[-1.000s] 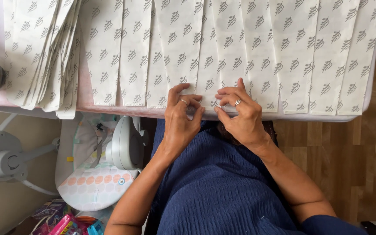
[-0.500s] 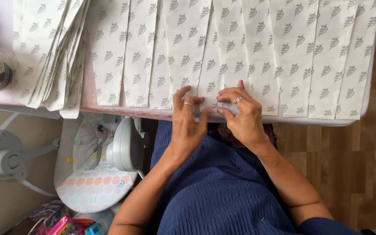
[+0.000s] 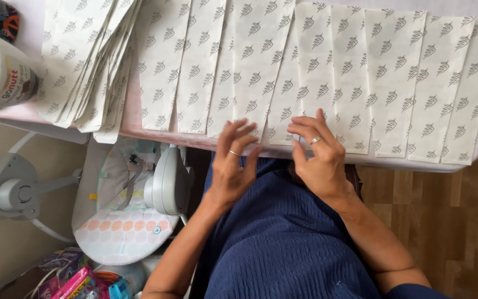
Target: The person is organizing and folding printed paper strips, likely for packaging or bag assembly.
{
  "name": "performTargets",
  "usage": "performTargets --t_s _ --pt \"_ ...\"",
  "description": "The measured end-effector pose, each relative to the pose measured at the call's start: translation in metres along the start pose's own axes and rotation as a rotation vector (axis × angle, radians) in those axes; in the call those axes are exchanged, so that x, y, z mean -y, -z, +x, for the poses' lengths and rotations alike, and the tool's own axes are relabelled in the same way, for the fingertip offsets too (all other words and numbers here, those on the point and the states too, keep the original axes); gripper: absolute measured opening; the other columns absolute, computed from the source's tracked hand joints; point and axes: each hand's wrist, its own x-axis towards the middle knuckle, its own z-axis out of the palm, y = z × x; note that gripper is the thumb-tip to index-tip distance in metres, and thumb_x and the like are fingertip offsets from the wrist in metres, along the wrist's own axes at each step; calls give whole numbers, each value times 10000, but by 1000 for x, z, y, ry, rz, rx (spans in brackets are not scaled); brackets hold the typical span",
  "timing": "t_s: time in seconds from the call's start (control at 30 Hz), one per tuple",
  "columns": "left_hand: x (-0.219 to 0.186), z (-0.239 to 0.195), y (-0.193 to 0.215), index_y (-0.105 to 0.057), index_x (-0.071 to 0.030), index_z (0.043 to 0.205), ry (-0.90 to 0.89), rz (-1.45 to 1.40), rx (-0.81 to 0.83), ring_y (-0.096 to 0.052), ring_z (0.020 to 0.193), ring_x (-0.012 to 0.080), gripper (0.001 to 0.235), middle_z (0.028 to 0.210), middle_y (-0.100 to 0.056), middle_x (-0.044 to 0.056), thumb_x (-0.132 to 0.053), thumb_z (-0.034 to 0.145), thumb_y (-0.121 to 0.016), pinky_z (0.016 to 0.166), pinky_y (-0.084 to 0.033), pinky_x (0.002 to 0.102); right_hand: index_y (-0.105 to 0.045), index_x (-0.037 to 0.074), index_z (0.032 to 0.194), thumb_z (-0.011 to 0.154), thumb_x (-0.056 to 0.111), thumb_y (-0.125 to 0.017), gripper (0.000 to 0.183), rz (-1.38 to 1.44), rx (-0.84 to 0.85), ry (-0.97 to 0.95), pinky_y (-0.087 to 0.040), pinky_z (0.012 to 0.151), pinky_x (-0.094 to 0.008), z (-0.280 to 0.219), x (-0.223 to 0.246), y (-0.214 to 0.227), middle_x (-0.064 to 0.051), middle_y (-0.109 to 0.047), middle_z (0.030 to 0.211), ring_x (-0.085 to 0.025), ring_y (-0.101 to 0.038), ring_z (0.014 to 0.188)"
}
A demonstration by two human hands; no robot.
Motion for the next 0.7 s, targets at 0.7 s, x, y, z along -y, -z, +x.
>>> performTargets --t_s 0.7 --pt "48 14 32 -718 10 922 -226 79 202 -623 1283 336 45 1162 -720 173 -34 930 -723 1141 -437 523 -699 -45 925 944 -3 -723 52 -68 54 233 -315 1234 -487 -5 -6 -48 -147 -715 1164 -282 -708 1126"
